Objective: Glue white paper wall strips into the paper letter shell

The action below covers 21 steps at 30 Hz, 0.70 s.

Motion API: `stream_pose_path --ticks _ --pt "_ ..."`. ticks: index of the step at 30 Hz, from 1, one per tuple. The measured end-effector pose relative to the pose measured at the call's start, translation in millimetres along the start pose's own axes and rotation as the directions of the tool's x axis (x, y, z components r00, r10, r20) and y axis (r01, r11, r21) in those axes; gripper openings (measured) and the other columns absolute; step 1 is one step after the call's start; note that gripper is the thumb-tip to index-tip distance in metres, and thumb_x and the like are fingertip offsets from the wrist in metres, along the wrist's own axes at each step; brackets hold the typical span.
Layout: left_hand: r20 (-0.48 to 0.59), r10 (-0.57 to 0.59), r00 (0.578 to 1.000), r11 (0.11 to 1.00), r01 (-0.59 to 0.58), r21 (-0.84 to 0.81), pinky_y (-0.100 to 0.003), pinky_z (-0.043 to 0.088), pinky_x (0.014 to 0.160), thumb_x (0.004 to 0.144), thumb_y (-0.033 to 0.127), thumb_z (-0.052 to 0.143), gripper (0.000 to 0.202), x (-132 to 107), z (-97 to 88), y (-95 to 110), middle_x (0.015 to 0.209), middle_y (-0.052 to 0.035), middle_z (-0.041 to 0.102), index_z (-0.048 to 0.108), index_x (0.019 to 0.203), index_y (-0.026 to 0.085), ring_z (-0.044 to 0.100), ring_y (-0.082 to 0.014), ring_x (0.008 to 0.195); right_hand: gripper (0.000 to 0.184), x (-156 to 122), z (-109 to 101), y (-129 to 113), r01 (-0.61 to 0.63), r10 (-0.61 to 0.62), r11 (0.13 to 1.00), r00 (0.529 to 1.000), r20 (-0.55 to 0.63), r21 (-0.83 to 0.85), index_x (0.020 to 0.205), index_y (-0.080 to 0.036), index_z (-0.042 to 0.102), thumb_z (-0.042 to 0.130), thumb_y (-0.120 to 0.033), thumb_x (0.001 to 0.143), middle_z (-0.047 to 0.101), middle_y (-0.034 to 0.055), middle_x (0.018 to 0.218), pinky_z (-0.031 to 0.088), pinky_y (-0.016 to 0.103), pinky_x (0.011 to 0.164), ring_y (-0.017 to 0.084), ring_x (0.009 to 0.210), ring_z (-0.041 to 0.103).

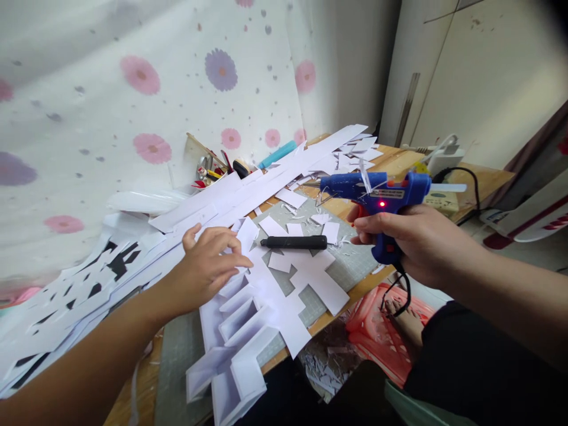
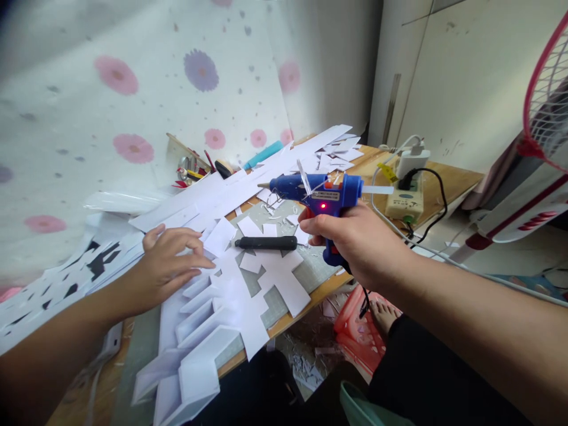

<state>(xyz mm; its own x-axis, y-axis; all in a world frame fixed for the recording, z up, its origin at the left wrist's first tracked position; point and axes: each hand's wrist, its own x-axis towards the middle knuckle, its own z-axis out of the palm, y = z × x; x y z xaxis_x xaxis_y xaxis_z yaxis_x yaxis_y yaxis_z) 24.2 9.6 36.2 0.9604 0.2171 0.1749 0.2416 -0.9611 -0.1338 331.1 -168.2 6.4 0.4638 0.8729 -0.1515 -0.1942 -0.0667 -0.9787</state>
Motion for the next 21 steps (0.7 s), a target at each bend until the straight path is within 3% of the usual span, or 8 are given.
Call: stream_pose_path --ticks 3,5,10,16,21 --pt "-0.028 -0.119 0.992 0.993 0.118 -0.024 -0.063 0.01 0.112 0.092 0.014 0.044 0.033 -8.3 -6.0 -4.2 0.102 -0.0022 0.063 0.069 0.103 0.033 0.053 -0.0244 0.114 0.023 -0.2 0.4 0.9 -0.024 0.024 0.999 1.0 -0.003 0.021 0.077 -0.019 0.065 0.079 -0.033 0.066 0.061 0.0029 0.073 0.037 0.026 0.053 0.016 0.069 0.056" --pt "0.019 -0.141 0.99 0.989 0.142 -0.048 -0.066 0.011 0.112 0.092 0.015 0.045 0.032 -10.4 -6.7 -2.3 0.105 -0.0023 0.063 0.069 0.102 0.034 0.052 -0.0253 0.117 0.023 0.7 1.2 2.0 -0.023 0.023 0.999 1.0 -0.001 0.023 0.075 -0.019 0.064 0.08 -0.033 0.066 0.061 0.0026 0.074 0.037 0.026 0.054 0.015 0.07 0.056" --pt "0.181 -0.07 0.981 0.988 0.093 -0.12 -0.074 0.006 0.112 0.087 0.01 0.051 0.032 0.8 1.7 9.5 0.109 -0.003 0.061 0.072 0.095 0.032 0.045 -0.0279 0.127 0.019 1.4 4.7 5.3 -0.019 0.019 0.999 1.0 -0.004 0.046 0.078 -0.02 0.065 0.079 -0.03 0.069 0.061 0.0021 0.075 0.037 0.027 0.055 0.016 0.071 0.057" --pt "0.231 -0.022 0.973 0.978 0.068 -0.195 -0.078 0.005 0.108 0.086 0.004 0.054 0.031 14.3 5.6 12.2 0.104 -0.0022 0.061 0.072 0.082 0.029 0.046 -0.0282 0.123 0.023 0.4 8.3 5.7 -0.006 0.007 0.999 1.0 -0.01 0.039 0.083 -0.02 0.069 0.081 -0.031 0.066 0.061 0.0025 0.076 0.036 0.028 0.054 0.016 0.069 0.056" --pt "0.211 -0.021 0.977 0.98 0.062 -0.19 -0.072 0.007 0.111 0.086 0.004 0.057 0.03 15.4 5.4 11.1 0.095 0.0 0.061 0.072 0.079 0.029 0.052 -0.0235 0.113 0.023 0.8 10.4 3.2 -0.019 0.019 0.999 1.0 -0.013 0.048 0.082 -0.019 0.069 0.081 -0.031 0.066 0.06 0.0022 0.075 0.038 0.028 0.057 0.015 0.068 0.056"
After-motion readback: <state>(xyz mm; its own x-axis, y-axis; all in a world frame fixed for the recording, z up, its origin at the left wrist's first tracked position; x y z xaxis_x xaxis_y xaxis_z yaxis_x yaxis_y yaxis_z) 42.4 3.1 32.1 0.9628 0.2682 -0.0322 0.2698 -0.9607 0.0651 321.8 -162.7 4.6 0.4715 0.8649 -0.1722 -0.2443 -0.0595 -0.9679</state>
